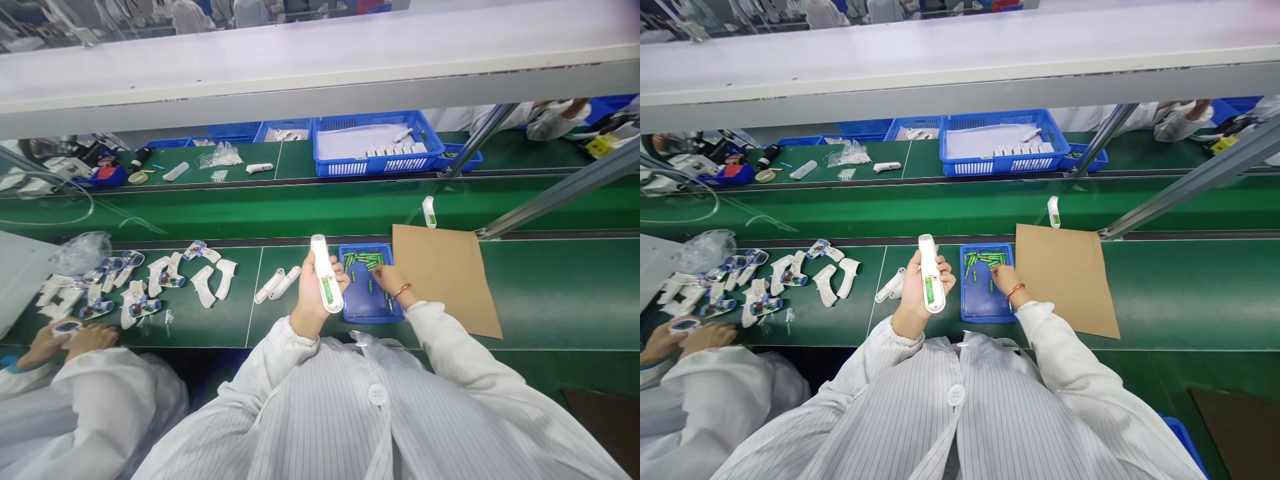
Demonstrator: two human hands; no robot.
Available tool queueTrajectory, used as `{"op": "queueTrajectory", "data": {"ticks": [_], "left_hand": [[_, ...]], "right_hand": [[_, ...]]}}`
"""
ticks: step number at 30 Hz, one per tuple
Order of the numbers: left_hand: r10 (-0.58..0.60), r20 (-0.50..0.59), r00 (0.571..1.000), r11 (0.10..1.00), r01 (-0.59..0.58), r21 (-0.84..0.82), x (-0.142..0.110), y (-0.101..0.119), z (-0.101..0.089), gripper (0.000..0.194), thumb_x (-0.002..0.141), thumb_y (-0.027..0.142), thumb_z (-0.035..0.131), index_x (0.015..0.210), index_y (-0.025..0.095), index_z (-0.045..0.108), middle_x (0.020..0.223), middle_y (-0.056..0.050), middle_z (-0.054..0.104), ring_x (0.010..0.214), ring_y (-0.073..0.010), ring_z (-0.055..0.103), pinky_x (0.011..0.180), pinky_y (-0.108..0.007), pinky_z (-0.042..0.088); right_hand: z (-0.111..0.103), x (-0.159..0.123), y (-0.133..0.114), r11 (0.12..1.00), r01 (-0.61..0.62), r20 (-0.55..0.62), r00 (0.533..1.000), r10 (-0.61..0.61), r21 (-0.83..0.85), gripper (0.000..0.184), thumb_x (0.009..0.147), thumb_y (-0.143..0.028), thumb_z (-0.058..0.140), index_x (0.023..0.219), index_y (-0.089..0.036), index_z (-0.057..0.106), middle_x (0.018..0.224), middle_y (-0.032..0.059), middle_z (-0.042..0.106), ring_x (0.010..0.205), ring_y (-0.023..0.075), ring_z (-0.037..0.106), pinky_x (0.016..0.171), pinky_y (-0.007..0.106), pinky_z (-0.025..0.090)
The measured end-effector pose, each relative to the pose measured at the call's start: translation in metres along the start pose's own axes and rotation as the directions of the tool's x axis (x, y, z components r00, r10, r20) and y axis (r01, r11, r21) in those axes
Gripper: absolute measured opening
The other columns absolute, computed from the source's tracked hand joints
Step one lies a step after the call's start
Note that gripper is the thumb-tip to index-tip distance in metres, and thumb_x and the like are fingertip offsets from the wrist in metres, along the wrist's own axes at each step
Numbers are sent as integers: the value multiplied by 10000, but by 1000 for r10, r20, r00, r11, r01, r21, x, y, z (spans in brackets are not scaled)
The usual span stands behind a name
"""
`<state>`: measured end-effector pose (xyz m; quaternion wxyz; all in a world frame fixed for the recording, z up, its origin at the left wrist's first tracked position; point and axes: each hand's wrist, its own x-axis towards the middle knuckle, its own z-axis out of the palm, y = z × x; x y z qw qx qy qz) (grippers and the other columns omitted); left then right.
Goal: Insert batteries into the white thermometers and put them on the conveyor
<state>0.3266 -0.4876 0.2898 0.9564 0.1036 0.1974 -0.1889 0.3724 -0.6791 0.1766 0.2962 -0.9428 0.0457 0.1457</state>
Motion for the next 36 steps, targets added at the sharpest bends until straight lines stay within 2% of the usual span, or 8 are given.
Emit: {"op": "queueTrajectory", "data": {"ticks": [6, 12, 14, 17, 22, 26, 30, 36], "left_hand": [[27, 7, 1000, 997, -28, 71, -2, 0, 6, 285, 855, 410, 455, 798, 153, 565, 648, -10, 478, 552, -86, 468, 481, -191, 403], [149, 1, 989, 978, -148, 145, -6, 0, 8, 270, 833, 407, 492, 780, 150, 552, 676, -4, 490, 553, -81, 476, 466, -189, 388], [171, -7, 985, 973, -168, 160, -5, -1, 8, 290, 830, 422, 491, 771, 145, 549, 672, -1, 488, 544, -77, 474, 469, -188, 387], [177, -35, 984, 964, -166, 208, -2, -4, 9, 342, 823, 466, 475, 747, 139, 543, 631, 6, 468, 515, -74, 461, 466, -185, 382], [163, -64, 985, 953, -140, 268, -3, -7, 12, 381, 802, 519, 456, 723, 152, 522, 586, 16, 440, 466, -83, 440, 458, -203, 383], [222, -54, 974, 943, -200, 267, -6, -8, 13, 373, 789, 520, 480, 717, 155, 508, 589, 20, 432, 470, -81, 443, 466, -199, 383], [289, -35, 957, 921, -267, 284, -9, -9, 13, 370, 793, 515, 484, 723, 152, 507, 597, 21, 430, 474, -74, 437, 475, -193, 383], [278, -7, 961, 922, -265, 284, -10, -7, 13, 372, 803, 525, 464, 732, 161, 491, 600, 24, 420, 466, -73, 425, 454, -190, 354]], "right_hand": [[44, -1, 5, 999, -29, 13, 999, 29, 25, 186, 832, -280, 583, 845, -96, 603, 791, 54, 652, 730, 136, 620, 718, 311, 494], [19, -24, -31, 949, 172, -136, 981, -140, 265, 142, 804, -216, 534, 930, -153, 517, 877, 84, 674, 798, 155, 651, 724, 282, 507], [-1, -45, -49, 816, 358, -284, 926, -249, 453, 141, 811, -261, 542, 912, -194, 470, 981, 84, 663, 893, 159, 649, 765, 304, 527], [-27, -80, -72, 537, 623, -482, 782, -396, 569, 171, 779, -208, 606, 865, -225, 459, 993, 67, 673, 939, 183, 649, 816, 374, 540], [-42, -107, -88, 507, 829, -479, 553, -682, 234, 164, 785, -99, 573, 872, -233, 535, 993, 44, 685, 906, 167, 653, 796, 356, 557], [-41, -108, -91, 473, 881, -376, 441, -815, 9, 208, 812, -104, 533, 990, -205, 571, 992, 61, 668, 918, 169, 621, 804, 356, 551], [-44, -111, -91, 433, 899, -303, 398, -866, -57, 303, 832, -128, 516, 1132, -154, 550, 1073, 100, 629, 1020, 196, 571, 868, 381, 530], [-46, -112, -93, 473, 881, -287, 450, -846, -14, 274, 880, -149, 476, 1133, -182, 575, 1064, 90, 612, 1005, 168, 565, 821, 318, 545]]}}
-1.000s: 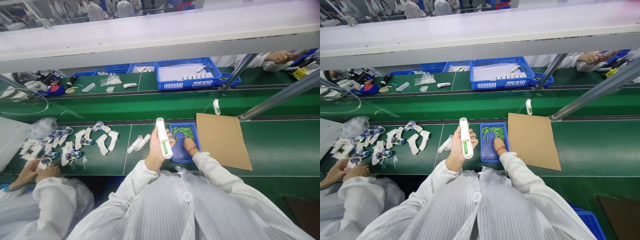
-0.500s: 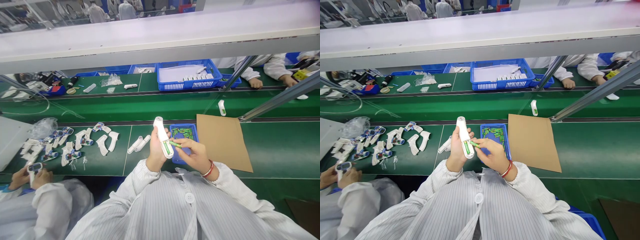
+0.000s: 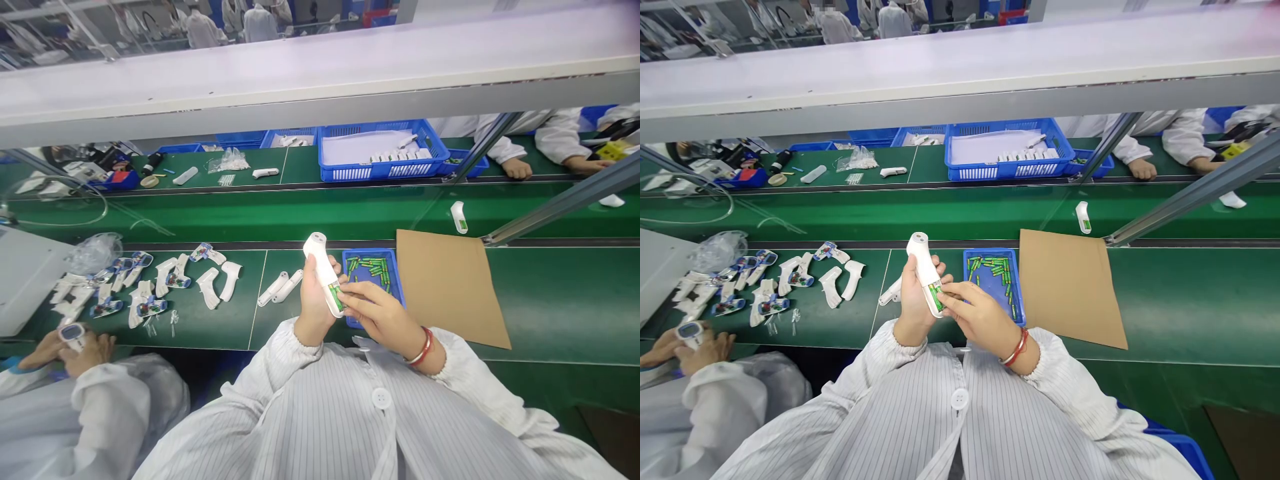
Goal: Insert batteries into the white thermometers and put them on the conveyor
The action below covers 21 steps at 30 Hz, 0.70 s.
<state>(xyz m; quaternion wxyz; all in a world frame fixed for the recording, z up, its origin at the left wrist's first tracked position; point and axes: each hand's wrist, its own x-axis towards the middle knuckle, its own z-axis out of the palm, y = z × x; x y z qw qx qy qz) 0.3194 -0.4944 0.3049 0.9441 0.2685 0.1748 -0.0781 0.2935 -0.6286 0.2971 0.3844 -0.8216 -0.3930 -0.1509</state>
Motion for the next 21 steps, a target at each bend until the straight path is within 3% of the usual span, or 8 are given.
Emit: {"op": "queueTrajectory", "data": {"ticks": [5, 9, 13, 17, 21], "left_hand": [[10, 9, 1000, 1000, -10, -23, 0, -2, -1, 376, 815, 529, 442, 748, 163, 494, 608, 24, 405, 482, -70, 416, 470, -190, 362], [-48, 48, 998, 998, 50, -43, -1, -4, -1, 379, 811, 534, 451, 753, 162, 491, 610, 27, 395, 481, -70, 418, 475, -193, 371], [-106, 109, 988, 992, 113, -61, -2, -4, -2, 389, 809, 555, 444, 748, 172, 479, 613, 30, 390, 488, -74, 436, 479, -194, 379], [-139, 190, 972, 989, 145, -19, -1, -4, -4, 393, 812, 570, 422, 766, 185, 487, 629, 27, 403, 482, -86, 431, 456, -210, 370], [-157, 195, 968, 988, 156, 21, 2, -8, -7, 397, 810, 563, 435, 768, 174, 500, 641, 16, 418, 502, -85, 421, 478, -208, 370]], "right_hand": [[2, 1, 0, 998, -55, -64, 996, 57, 38, 217, 857, -273, 546, 1030, -180, 639, 856, 52, 609, 761, 122, 583, 651, 245, 535], [3, 0, 0, 994, -77, -73, 994, 83, 74, 210, 837, -301, 574, 989, -182, 659, 772, 28, 593, 706, 116, 569, 624, 243, 512], [5, 2, 1, 950, -209, -40, 974, 224, 231, 158, 817, -318, 602, 913, -216, 674, 786, 15, 611, 717, 115, 576, 640, 246, 499], [5, 7, 1, 765, -460, 128, 882, 454, 451, 171, 739, -348, 681, 793, -199, 618, 696, -18, 580, 601, 103, 528, 559, 239, 457], [8, 8, 3, 599, -622, 223, 764, 606, 504, 280, 668, -330, 723, 660, -199, 475, 603, -57, 505, 557, 97, 467, 529, 230, 402]]}}
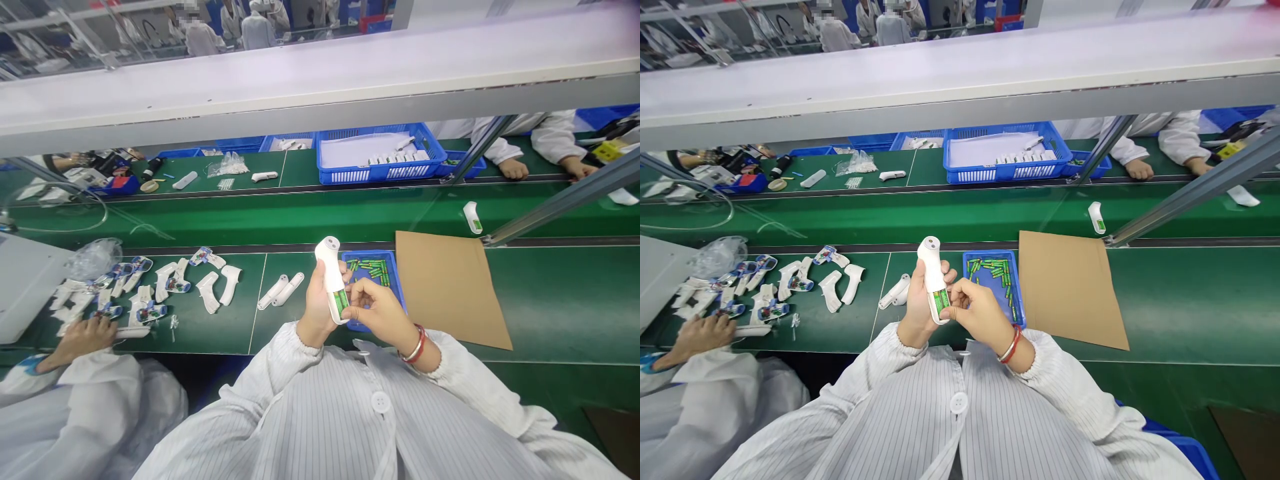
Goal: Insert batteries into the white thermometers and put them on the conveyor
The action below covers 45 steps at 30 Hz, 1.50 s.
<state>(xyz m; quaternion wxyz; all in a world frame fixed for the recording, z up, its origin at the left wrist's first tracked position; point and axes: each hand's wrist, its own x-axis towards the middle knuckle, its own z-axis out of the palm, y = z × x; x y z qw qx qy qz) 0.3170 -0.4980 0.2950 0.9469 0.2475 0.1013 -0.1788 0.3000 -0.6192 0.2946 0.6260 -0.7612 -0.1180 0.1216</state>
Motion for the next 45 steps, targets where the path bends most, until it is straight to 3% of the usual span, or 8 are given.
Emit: {"op": "queueTrajectory", "data": {"ticks": [5, 16, 19, 22, 26, 31, 38, 45], "left_hand": [[-58, 17, 998, 997, 58, -45, 4, -9, -2, 423, 813, 563, 434, 714, 157, 502, 635, 7, 419, 539, -86, 431, 506, -202, 373], [-88, 43, 995, 995, 90, -42, 14, -7, -7, 373, 814, 518, 435, 829, 171, 570, 657, 2, 478, 525, -99, 479, 480, -228, 422], [-35, -44, 998, 999, 35, 1, 28, -6, -22, 309, 798, 452, 520, 925, 177, 580, 763, -12, 549, 565, -77, 518, 523, -196, 447], [-5, -315, 949, 960, 93, 265, 49, -3, -56, 295, 741, 374, 642, 925, 156, 568, 767, -14, 564, 594, -69, 559, 567, -178, 466], [95, -515, 852, 799, 243, 550, 75, 13, -115, 300, 672, 216, 715, 880, 137, 514, 765, -32, 586, 665, -110, 616, 667, -229, 492], [244, -532, 811, 493, 369, 788, 114, 55, -161, 498, 620, 121, 707, 1061, 129, 477, 870, -84, 634, 806, -206, 632, 738, -314, 472], [471, -375, 798, -13, 431, 902, 223, 94, -158, 475, 726, 306, 641, 1109, 81, 473, 1141, -217, 569, 1102, -297, 532, 877, -351, 398], [451, -280, 847, -286, 435, 854, 309, 91, -148, 389, 820, 342, 554, 1125, 106, 506, 1140, -135, 564, 1035, -228, 546, 898, -415, 414]], "right_hand": [[0, 7, 13, 998, -29, -160, 986, 39, 62, 316, 732, -379, 645, 639, -207, 397, 633, -47, 503, 548, 96, 454, 523, 236, 385], [-6, 12, 19, 981, -64, -110, 990, 85, 182, 361, 755, -475, 611, 654, -210, 389, 576, -63, 476, 502, 91, 477, 491, 229, 403], [-17, 20, 38, 994, -95, -131, 986, 100, 45, 334, 809, -508, 514, 695, -201, 451, 582, -44, 514, 532, 111, 519, 521, 241, 418], [-36, 27, 77, 928, -219, -190, 968, 167, -302, 327, 856, -474, 436, 710, -190, 501, 627, -13, 560, 605, 131, 545, 590, 255, 418], [-57, 23, 135, 675, -391, -154, 910, 385, -625, 227, 855, -306, 458, 743, -160, 590, 718, 50, 645, 682, 166, 588, 639, 267, 403], [-54, 19, 173, 607, -420, -68, 854, 516, -674, 143, 815, -225, 540, 800, -149, 661, 851, 87, 699, 812, 193, 639, 708, 263, 412], [-15, 67, 195, 547, -444, -129, 845, 519, -709, 298, 862, -241, 486, 1119, -103, 545, 1048, 148, 651, 948, 212, 628, 773, 269, 430], [3, 89, 208, 505, -494, -216, 832, 511, -708, 308, 872, -181, 402, 1129, -53, 512, 1073, 198, 617, 931, 258, 631, 741, 317, 455]]}}
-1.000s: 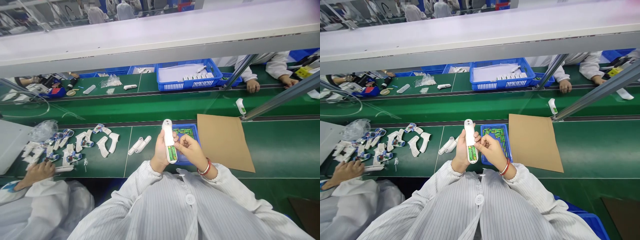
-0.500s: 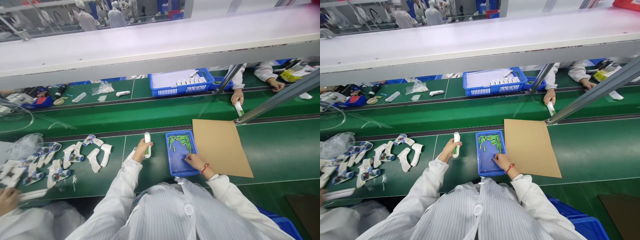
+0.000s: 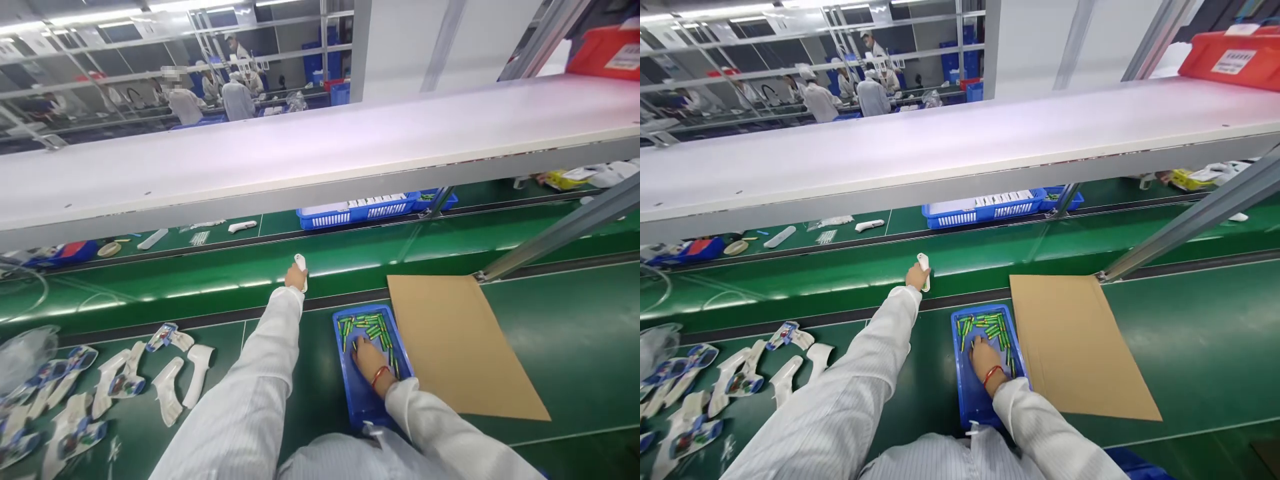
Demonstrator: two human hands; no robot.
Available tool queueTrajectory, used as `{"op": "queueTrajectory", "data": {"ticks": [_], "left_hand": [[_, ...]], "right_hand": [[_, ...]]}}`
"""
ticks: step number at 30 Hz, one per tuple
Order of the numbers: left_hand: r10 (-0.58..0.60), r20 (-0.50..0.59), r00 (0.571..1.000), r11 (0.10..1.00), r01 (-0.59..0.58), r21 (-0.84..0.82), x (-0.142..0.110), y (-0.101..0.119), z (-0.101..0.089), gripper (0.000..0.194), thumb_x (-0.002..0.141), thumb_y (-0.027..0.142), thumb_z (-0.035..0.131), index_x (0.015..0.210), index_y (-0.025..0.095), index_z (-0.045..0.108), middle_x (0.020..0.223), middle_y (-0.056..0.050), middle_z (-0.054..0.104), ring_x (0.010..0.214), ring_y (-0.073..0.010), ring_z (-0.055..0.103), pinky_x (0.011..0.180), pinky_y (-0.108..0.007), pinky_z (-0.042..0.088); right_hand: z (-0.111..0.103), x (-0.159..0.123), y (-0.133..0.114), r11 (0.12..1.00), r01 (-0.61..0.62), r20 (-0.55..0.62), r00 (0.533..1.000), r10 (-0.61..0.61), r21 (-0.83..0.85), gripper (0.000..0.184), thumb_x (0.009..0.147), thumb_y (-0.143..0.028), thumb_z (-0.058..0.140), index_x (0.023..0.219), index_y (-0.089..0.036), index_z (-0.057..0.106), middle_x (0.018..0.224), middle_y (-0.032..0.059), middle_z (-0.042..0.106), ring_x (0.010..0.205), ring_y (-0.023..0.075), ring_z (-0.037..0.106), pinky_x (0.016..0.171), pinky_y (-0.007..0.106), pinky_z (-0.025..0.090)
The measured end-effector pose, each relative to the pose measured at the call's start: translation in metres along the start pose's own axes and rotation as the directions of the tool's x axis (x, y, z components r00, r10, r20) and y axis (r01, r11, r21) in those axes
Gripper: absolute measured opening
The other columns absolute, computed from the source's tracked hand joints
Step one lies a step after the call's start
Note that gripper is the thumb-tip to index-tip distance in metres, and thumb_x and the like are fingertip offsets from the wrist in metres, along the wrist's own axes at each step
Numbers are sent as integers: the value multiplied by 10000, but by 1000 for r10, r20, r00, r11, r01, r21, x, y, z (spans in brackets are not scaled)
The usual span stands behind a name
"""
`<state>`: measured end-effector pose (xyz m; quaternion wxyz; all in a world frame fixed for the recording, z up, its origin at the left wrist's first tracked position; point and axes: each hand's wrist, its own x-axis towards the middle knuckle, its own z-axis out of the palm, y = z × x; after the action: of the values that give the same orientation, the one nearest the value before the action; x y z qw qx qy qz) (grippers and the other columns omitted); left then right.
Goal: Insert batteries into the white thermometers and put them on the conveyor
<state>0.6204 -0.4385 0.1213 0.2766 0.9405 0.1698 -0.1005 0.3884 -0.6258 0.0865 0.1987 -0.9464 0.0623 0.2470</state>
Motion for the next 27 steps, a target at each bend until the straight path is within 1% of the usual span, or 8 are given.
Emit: {"op": "queueTrajectory", "data": {"ticks": [6, 9, 11, 14, 16, 20, 23, 27], "left_hand": [[75, 25, 997, 995, -76, 58, 12, 2, 19, 437, 841, 365, 532, 1190, 107, 482, 1267, -152, 473, 1069, -225, 522, 906, -404, 417], [160, 57, 985, 985, -163, 57, 4, -8, 13, 434, 848, 371, 519, 1194, 110, 492, 1244, -139, 511, 1084, -213, 521, 917, -381, 410], [205, 79, 975, 976, -210, 58, -10, -25, 1, 389, 855, 352, 506, 1161, 112, 528, 1168, -122, 578, 1056, -190, 543, 907, -323, 410], [213, 82, 974, 971, -220, 90, -51, -71, -21, 313, 861, 323, 480, 1085, 132, 588, 1062, -103, 638, 1000, -182, 574, 866, -261, 414], [181, 66, 981, 973, -188, 135, -92, -109, -33, 301, 861, 330, 461, 1039, 140, 612, 1031, -113, 644, 978, -212, 584, 843, -284, 421], [151, 46, 987, 960, -158, 232, -179, -165, -34, 291, 847, 345, 465, 1026, 187, 632, 1077, -116, 617, 1043, -262, 541, 898, -342, 393], [164, 18, 986, 944, -163, 287, -218, -174, -17, 348, 806, 345, 535, 1119, 209, 600, 1227, -128, 537, 1167, -326, 427, 955, -448, 337], [199, -20, 980, 939, -185, 290, -225, -161, -1, 322, 795, 245, 548, 1101, 163, 607, 1310, -169, 463, 1224, -365, 353, 984, -547, 260]], "right_hand": [[-1, 1, 5, 1000, 11, 18, 1000, -12, 25, 291, 822, -126, 439, 1083, -64, 554, 1065, 186, 628, 939, 231, 628, 762, 287, 435], [-5, 3, 9, 998, 15, 26, 1000, -17, 62, 245, 786, -139, 487, 995, -62, 588, 949, 175, 666, 883, 236, 637, 729, 280, 421], [-6, 4, 13, 995, 15, 25, 1000, -17, 102, 198, 775, -146, 500, 931, -80, 604, 875, 148, 679, 843, 220, 636, 710, 264, 408], [-5, 1, 21, 985, 6, 16, 1000, -9, 174, 224, 761, -134, 513, 969, -106, 591, 829, 95, 675, 802, 184, 623, 697, 239, 390], [-2, -3, 26, 975, -5, 14, 1000, 2, 222, 305, 764, -129, 506, 1065, -117, 553, 807, 67, 665, 767, 167, 614, 690, 233, 387], [6, -12, 32, 946, -31, 30, 999, 22, 323, 279, 775, -130, 473, 1043, -132, 552, 769, 34, 635, 669, 143, 594, 651, 229, 394], [8, -16, 29, 911, -44, 29, 999, 35, 410, 245, 760, -130, 463, 986, -148, 556, 723, 5, 604, 601, 129, 579, 616, 229, 400], [-1, -22, 21, 831, -29, 7, 1000, 31, 555, 238, 718, -118, 451, 939, -165, 527, 624, -42, 529, 545, 122, 553, 603, 237, 420]]}}
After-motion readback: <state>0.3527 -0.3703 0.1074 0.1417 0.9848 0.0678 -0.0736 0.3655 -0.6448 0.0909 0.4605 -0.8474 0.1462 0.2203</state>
